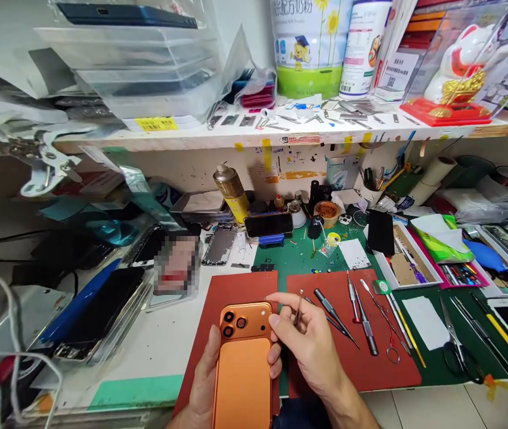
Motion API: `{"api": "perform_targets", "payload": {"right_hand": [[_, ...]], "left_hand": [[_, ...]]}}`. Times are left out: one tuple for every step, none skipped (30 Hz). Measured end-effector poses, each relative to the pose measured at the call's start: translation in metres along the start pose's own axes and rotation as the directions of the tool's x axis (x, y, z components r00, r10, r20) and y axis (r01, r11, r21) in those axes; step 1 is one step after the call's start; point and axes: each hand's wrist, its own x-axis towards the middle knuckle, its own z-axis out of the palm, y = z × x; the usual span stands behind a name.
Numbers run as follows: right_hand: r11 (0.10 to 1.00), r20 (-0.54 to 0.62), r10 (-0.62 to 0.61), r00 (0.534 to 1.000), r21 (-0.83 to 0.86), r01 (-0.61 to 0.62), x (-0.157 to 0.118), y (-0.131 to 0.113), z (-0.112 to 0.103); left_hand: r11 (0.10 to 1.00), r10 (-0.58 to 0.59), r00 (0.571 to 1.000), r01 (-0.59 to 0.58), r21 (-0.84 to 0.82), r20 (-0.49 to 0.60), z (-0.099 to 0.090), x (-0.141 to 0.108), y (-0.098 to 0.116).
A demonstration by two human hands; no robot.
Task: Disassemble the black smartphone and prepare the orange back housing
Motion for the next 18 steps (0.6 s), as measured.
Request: {"api": "perform_targets", "payload": {"right_hand": [[1.0, 0.007, 0.005, 1.0, 0.016, -0.005, -0.006, 0.001, -0.002], [1.0, 0.011, 0.014, 1.0, 0.026, -0.014, -0.01, 0.001, -0.003], [0.999, 0.011, 0.025, 1.0, 0.026, -0.025, -0.015, 0.001, -0.004], [0.999, 0.008, 0.039, 0.999, 0.02, -0.039, -0.018, 0.001, -0.005], [0.998, 0.002, 0.055, 0.998, 0.011, -0.055, -0.021, 0.001, -0.005], [0.997, -0.006, 0.071, 0.997, 0.0, -0.071, -0.022, 0.0, -0.004], [0.996, -0.016, 0.085, 0.996, -0.011, -0.085, -0.024, -0.001, -0.004], [0.995, -0.029, 0.095, 0.995, -0.021, -0.096, -0.025, -0.002, -0.003], [0.994, -0.041, 0.101, 0.994, -0.029, -0.103, -0.025, -0.003, -0.003], [0.994, -0.05, 0.105, 0.993, -0.035, -0.107, -0.026, -0.003, -0.003], [0.993, -0.055, 0.106, 0.993, -0.037, -0.108, -0.026, -0.004, -0.003], [0.993, -0.057, 0.106, 0.993, -0.037, -0.108, -0.026, -0.004, -0.003], [0.994, -0.057, 0.106, 0.993, -0.036, -0.108, -0.026, -0.005, -0.003], [0.994, -0.056, 0.107, 0.993, -0.033, -0.109, -0.026, -0.005, -0.003], [0.993, -0.053, 0.109, 0.993, -0.033, -0.111, -0.026, -0.005, -0.002], [0.993, -0.054, 0.112, 0.992, -0.033, -0.114, -0.026, -0.006, -0.002], [0.992, -0.057, 0.115, 0.992, -0.035, -0.117, -0.026, -0.006, -0.002], [0.992, -0.061, 0.119, 0.991, -0.039, -0.121, -0.026, -0.007, -0.001]], "left_hand": [[1.0, 0.0, 1.0, 0.0, -0.018, 0.005, 0.003, -0.003, -0.005], [0.999, 0.003, 1.0, -0.003, -0.033, 0.006, 0.005, -0.005, -0.009], [0.999, 0.005, 1.0, -0.005, -0.046, 0.011, 0.008, -0.007, -0.012], [0.998, 0.01, 1.0, -0.009, -0.059, 0.016, 0.01, -0.009, -0.015], [0.997, 0.013, 1.0, -0.011, -0.07, 0.021, 0.012, -0.011, -0.018], [0.997, 0.015, 1.0, -0.013, -0.08, 0.022, 0.014, -0.013, -0.02], [0.996, 0.016, 1.0, -0.014, -0.088, 0.018, 0.016, -0.014, -0.022], [0.995, 0.015, 1.0, -0.015, -0.095, 0.007, 0.017, -0.016, -0.024], [0.995, 0.013, 1.0, -0.013, -0.101, -0.005, 0.019, -0.017, -0.025], [0.994, 0.009, 1.0, -0.011, -0.108, -0.02, 0.02, -0.017, -0.026], [0.993, 0.006, 1.0, -0.009, -0.117, -0.027, 0.021, -0.018, -0.027], [0.992, 0.004, 1.0, -0.008, -0.126, -0.028, 0.022, -0.018, -0.027], [0.991, 0.0, 1.0, -0.004, -0.132, -0.027, 0.022, -0.018, -0.028], [0.99, -0.001, 1.0, -0.002, -0.138, -0.025, 0.022, -0.018, -0.028], [0.99, -0.002, 1.0, -0.001, -0.141, -0.023, 0.023, -0.017, -0.028], [0.99, -0.001, 1.0, -0.002, -0.143, -0.02, 0.023, -0.017, -0.029], [0.99, 0.001, 1.0, -0.003, -0.143, -0.018, 0.023, -0.017, -0.029], [0.99, 0.004, 1.0, -0.006, -0.142, -0.017, 0.022, -0.017, -0.03]]}}
